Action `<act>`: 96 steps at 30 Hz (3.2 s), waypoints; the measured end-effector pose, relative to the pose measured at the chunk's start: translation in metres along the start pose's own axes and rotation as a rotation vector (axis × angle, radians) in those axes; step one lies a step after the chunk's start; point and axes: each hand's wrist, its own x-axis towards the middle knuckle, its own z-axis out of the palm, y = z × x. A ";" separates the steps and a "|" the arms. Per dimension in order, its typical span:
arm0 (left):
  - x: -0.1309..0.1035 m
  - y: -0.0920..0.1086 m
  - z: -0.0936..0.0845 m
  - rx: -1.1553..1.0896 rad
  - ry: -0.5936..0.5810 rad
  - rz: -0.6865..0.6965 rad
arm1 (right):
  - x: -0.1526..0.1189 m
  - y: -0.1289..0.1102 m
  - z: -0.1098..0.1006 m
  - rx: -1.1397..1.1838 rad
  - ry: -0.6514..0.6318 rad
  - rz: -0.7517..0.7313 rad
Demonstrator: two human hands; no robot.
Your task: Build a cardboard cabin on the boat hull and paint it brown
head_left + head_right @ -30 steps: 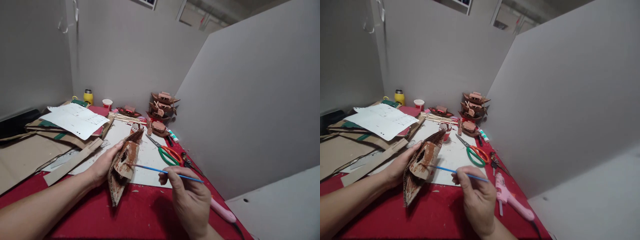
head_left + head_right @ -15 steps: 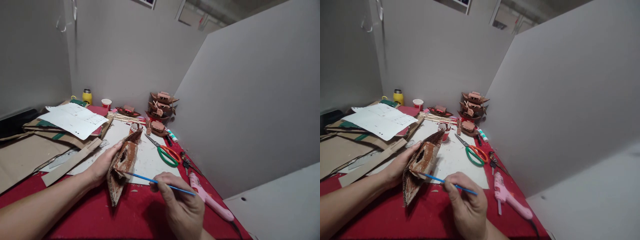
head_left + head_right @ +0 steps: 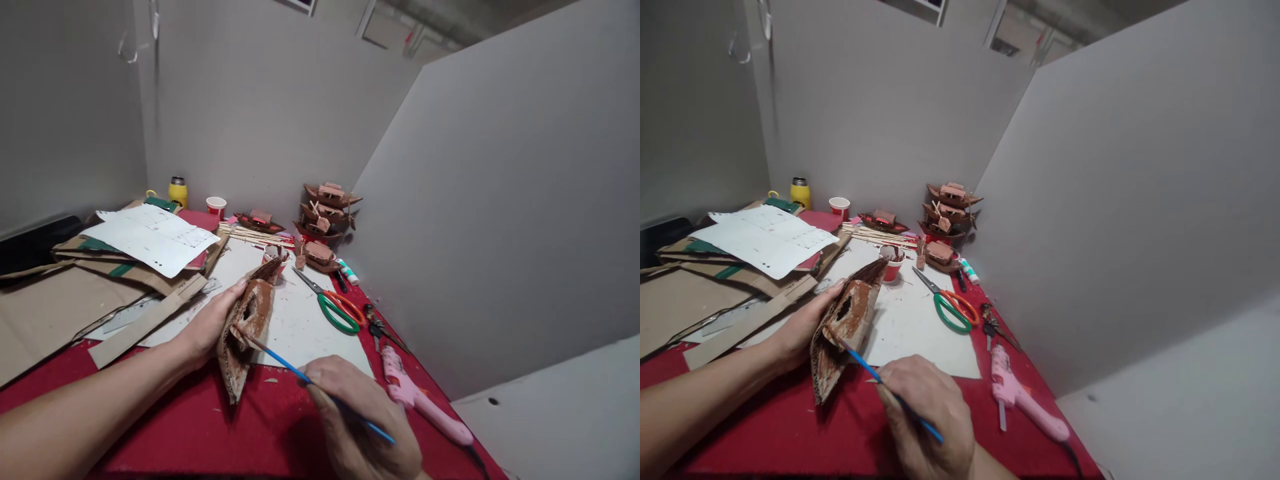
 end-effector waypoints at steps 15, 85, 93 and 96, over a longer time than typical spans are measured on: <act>0.000 -0.001 0.000 0.016 0.016 0.013 | 0.002 -0.008 -0.007 -0.009 -0.012 0.049; -0.001 0.002 0.003 -0.222 0.046 -0.130 | -0.014 0.009 -0.012 0.028 0.068 0.089; -0.002 0.005 0.003 -0.263 0.062 -0.178 | -0.016 0.010 -0.010 0.084 0.060 0.121; -0.001 0.003 0.002 -0.275 0.044 -0.192 | -0.015 0.007 -0.009 0.115 0.074 0.130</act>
